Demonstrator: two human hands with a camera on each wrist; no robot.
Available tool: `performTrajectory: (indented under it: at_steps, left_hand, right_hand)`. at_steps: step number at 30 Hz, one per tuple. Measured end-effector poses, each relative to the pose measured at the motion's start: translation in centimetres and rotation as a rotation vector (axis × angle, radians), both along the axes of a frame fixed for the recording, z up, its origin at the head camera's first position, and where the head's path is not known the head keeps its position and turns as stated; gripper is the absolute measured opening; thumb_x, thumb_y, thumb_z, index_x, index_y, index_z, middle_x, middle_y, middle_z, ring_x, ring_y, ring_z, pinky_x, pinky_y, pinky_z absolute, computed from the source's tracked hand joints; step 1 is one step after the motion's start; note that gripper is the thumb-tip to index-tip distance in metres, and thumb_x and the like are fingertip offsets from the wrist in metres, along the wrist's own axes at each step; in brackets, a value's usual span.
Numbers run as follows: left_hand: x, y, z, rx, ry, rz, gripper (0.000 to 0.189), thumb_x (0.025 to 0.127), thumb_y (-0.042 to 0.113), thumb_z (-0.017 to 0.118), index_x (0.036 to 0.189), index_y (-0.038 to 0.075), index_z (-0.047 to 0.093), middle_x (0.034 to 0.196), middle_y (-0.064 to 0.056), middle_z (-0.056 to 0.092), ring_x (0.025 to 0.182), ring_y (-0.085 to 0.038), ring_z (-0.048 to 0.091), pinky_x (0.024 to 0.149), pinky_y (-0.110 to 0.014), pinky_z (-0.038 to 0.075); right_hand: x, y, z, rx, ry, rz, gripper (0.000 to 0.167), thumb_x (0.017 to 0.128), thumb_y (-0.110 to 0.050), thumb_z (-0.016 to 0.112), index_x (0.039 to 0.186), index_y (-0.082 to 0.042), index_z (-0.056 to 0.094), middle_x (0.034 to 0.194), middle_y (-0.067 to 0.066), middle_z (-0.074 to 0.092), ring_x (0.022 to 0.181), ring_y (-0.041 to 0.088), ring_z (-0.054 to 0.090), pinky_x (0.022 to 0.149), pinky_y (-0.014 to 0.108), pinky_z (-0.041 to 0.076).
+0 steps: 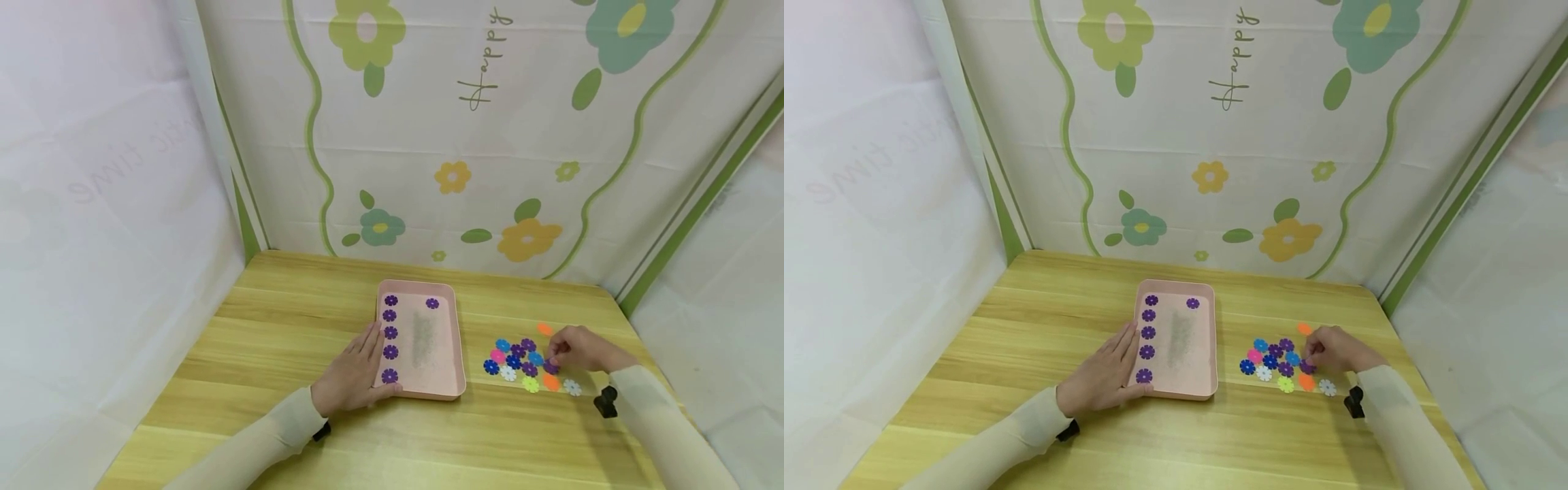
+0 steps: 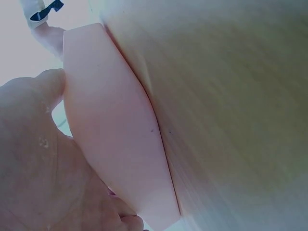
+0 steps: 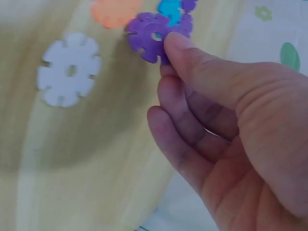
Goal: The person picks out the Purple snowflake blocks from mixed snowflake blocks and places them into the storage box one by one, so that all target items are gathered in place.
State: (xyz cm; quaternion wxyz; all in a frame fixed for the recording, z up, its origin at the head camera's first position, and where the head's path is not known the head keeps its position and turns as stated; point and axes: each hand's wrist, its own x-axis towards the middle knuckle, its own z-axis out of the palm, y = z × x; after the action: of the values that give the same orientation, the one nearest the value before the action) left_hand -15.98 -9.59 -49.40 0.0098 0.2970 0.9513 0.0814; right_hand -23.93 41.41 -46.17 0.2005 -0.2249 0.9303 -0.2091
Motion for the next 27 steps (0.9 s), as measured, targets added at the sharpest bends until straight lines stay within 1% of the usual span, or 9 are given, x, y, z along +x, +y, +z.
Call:
performTrajectory:
  at_steps: [2, 4, 8, 11, 15, 18, 22, 27]
  left_hand:
    - [0.0, 0.0, 0.1, 0.001, -0.002, 0.0, 0.105, 0.102, 0.074, 0.044, 0.162, -0.012, 0.027, 0.173, -0.031, 0.015, 0.163, -0.045, 0.02, 0.131, -0.05, 0.029]
    - [0.1, 0.0, 0.1, 0.001, -0.002, -0.001, 0.105, 0.102, 0.074, 0.044, 0.162, -0.012, 0.027, 0.173, -0.031, 0.015, 0.163, -0.045, 0.02, 0.132, -0.05, 0.028]
    - [0.0, 0.0, -0.1, 0.0, 0.001, 0.0, 0.105, 0.102, 0.074, 0.042, 0.162, -0.011, 0.026, 0.174, -0.031, 0.015, 0.163, -0.044, 0.019, 0.132, -0.05, 0.028]
    - [0.0, 0.0, -0.2, -0.006, 0.008, -0.002, 0.105, 0.102, 0.074, 0.042, 0.162, -0.011, 0.026, 0.173, -0.031, 0.015, 0.163, -0.044, 0.02, 0.132, -0.05, 0.029]
    - [-0.1, 0.0, -0.2, -0.009, 0.021, -0.005, 0.105, 0.102, 0.074, 0.043, 0.161, -0.012, 0.028, 0.173, -0.032, 0.017, 0.162, -0.044, 0.021, 0.131, -0.05, 0.031]
    - [-0.1, 0.0, -0.2, -0.01, 0.021, -0.004, 0.105, 0.102, 0.074, 0.043, 0.161, -0.012, 0.028, 0.173, -0.032, 0.018, 0.162, -0.044, 0.021, 0.131, -0.05, 0.031]
    - [-0.2, 0.0, -0.4, -0.008, 0.014, -0.002, 0.105, 0.102, 0.074, 0.043, 0.161, -0.012, 0.028, 0.173, -0.031, 0.017, 0.162, -0.045, 0.021, 0.131, -0.05, 0.03]
    - [-0.1, -0.1, -0.4, -0.016, 0.021, -0.002, 0.106, 0.102, 0.075, 0.042, 0.161, -0.012, 0.027, 0.173, -0.031, 0.016, 0.162, -0.044, 0.021, 0.131, -0.049, 0.03]
  right_hand:
    - [-0.3, -0.2, 0.5, -0.003, -0.001, 0.023, 0.017, 0.1, -0.003, 0.068, 0.087, -0.012, 0.074, 0.088, -0.002, 0.075, 0.074, 0.008, 0.062, 0.066, 0.024, 0.053]
    - [-0.7, -0.6, 1.1, 0.0, 0.016, 0.051, 0.018, 0.101, -0.003, 0.067, 0.087, -0.012, 0.074, 0.086, -0.002, 0.073, 0.073, 0.006, 0.059, 0.065, 0.023, 0.051]
    - [-1.5, -2.1, 2.5, 0.003, 0.008, 0.069, 0.016, 0.103, -0.007, 0.066, 0.089, -0.01, 0.075, 0.085, 0.0, 0.072, 0.071, 0.004, 0.054, 0.065, 0.023, 0.049]
    - [-2.2, -3.5, 3.3, -0.004, -0.024, 0.067, 0.017, 0.105, -0.013, 0.066, 0.092, -0.008, 0.075, 0.084, 0.001, 0.072, 0.07, 0.005, 0.054, 0.067, 0.023, 0.048]
    - [-3.2, -5.7, 4.3, -0.058, -0.088, 0.093, 0.021, 0.107, -0.016, 0.063, 0.094, -0.003, 0.074, 0.081, 0.006, 0.068, 0.067, 0.007, 0.052, 0.066, 0.024, 0.048]
    - [-3.9, -7.6, 4.7, -0.093, -0.13, 0.124, 0.024, 0.109, -0.016, 0.06, 0.093, -0.002, 0.072, 0.075, 0.006, 0.062, 0.063, 0.007, 0.047, 0.064, 0.025, 0.046]
    - [-4.9, -10.6, 5.0, -0.087, -0.16, 0.151, 0.024, 0.109, -0.017, 0.06, 0.093, -0.004, 0.072, 0.074, 0.002, 0.058, 0.062, 0.008, 0.046, 0.064, 0.025, 0.045]
    - [-6.4, -14.4, 5.0, -0.059, -0.153, 0.172, 0.02, 0.108, -0.015, 0.061, 0.094, -0.007, 0.073, 0.075, -0.001, 0.058, 0.066, 0.01, 0.047, 0.066, 0.024, 0.044]
